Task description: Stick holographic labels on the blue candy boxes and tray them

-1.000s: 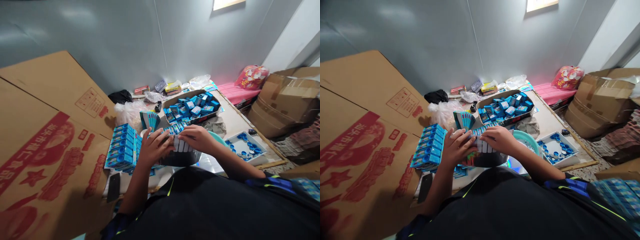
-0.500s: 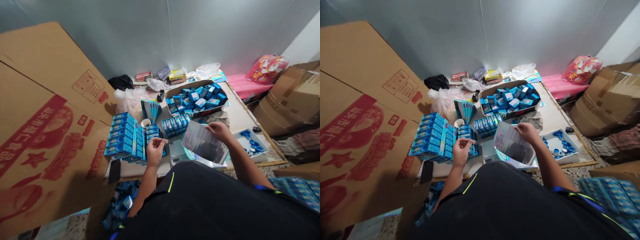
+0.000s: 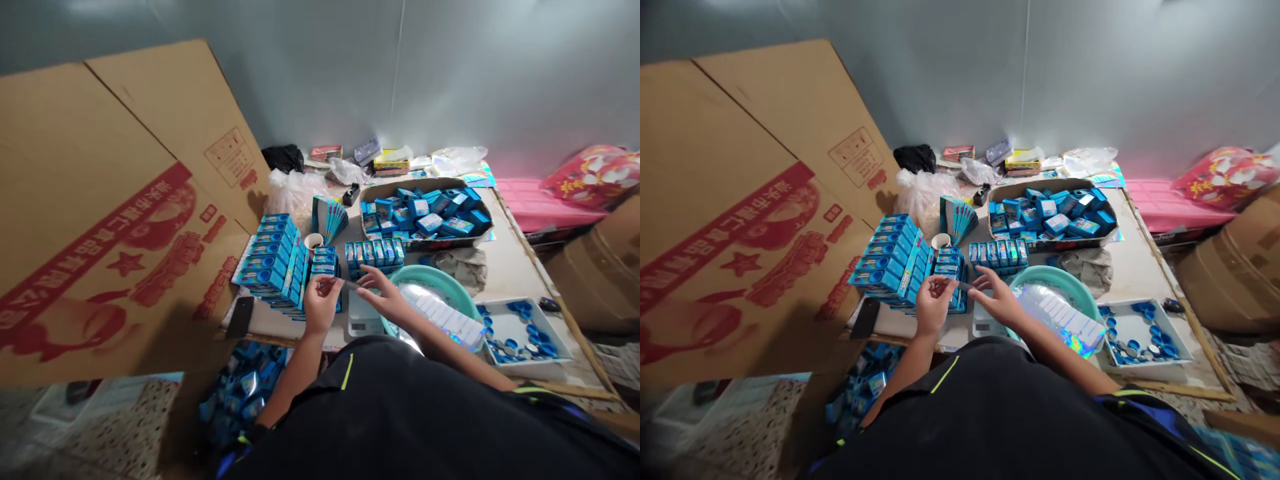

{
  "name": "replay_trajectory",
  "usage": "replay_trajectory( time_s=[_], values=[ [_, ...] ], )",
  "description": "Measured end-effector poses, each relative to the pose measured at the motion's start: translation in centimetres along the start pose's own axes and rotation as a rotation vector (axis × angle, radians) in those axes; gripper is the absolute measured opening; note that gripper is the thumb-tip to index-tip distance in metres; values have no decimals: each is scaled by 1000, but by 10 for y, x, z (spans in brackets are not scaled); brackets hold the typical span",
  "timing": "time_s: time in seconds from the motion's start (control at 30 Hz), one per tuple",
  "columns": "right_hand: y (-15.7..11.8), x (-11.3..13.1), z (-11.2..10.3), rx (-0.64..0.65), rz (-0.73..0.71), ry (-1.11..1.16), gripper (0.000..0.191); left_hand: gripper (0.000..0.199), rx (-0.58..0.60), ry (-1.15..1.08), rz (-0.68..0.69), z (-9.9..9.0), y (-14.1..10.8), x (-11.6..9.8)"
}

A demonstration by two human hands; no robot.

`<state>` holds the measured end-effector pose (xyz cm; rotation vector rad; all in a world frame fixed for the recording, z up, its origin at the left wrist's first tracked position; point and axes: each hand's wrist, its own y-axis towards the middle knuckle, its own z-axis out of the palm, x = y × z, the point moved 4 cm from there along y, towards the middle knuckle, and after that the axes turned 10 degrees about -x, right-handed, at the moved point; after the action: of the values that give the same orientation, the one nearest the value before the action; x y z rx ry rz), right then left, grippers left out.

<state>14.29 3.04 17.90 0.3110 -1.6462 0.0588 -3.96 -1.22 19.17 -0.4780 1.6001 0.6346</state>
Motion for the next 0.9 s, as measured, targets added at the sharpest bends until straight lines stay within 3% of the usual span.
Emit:
replay_trajectory(
  time_s=[0.1,0.2,0.27,0.37,0.43,0.53,0.6,0.67,0.8,0.9],
  values=[
    [3,17,31,90,-18,79,20,37,-24,-46,-40,1,-18,9],
    [2,11,37,100,24,103,18,44,-57,-84,-65,-11,-32,30],
    [-1,0,33,73,80,112,22,43,-183,-17,-55,-33,-40,51],
    [-8,-20,23,17,194,124,27,41,-528,289,-126,-89,-55,93],
    [-11,-32,14,-32,252,119,26,52,-636,421,-213,-120,-62,121],
    [-13,-46,0,-93,292,94,23,64,-517,541,-248,-136,-57,160],
    [-11,-54,-9,-128,322,69,25,58,-399,594,-242,-129,-45,181],
    [-6,-58,-17,-161,359,52,29,52,-352,602,-231,-119,-29,193],
    [7,-55,-29,-229,387,64,37,45,-246,586,-121,-102,2,192],
    [12,-50,-36,-272,352,13,35,36,-18,525,-9,-97,24,184]
  ],
)
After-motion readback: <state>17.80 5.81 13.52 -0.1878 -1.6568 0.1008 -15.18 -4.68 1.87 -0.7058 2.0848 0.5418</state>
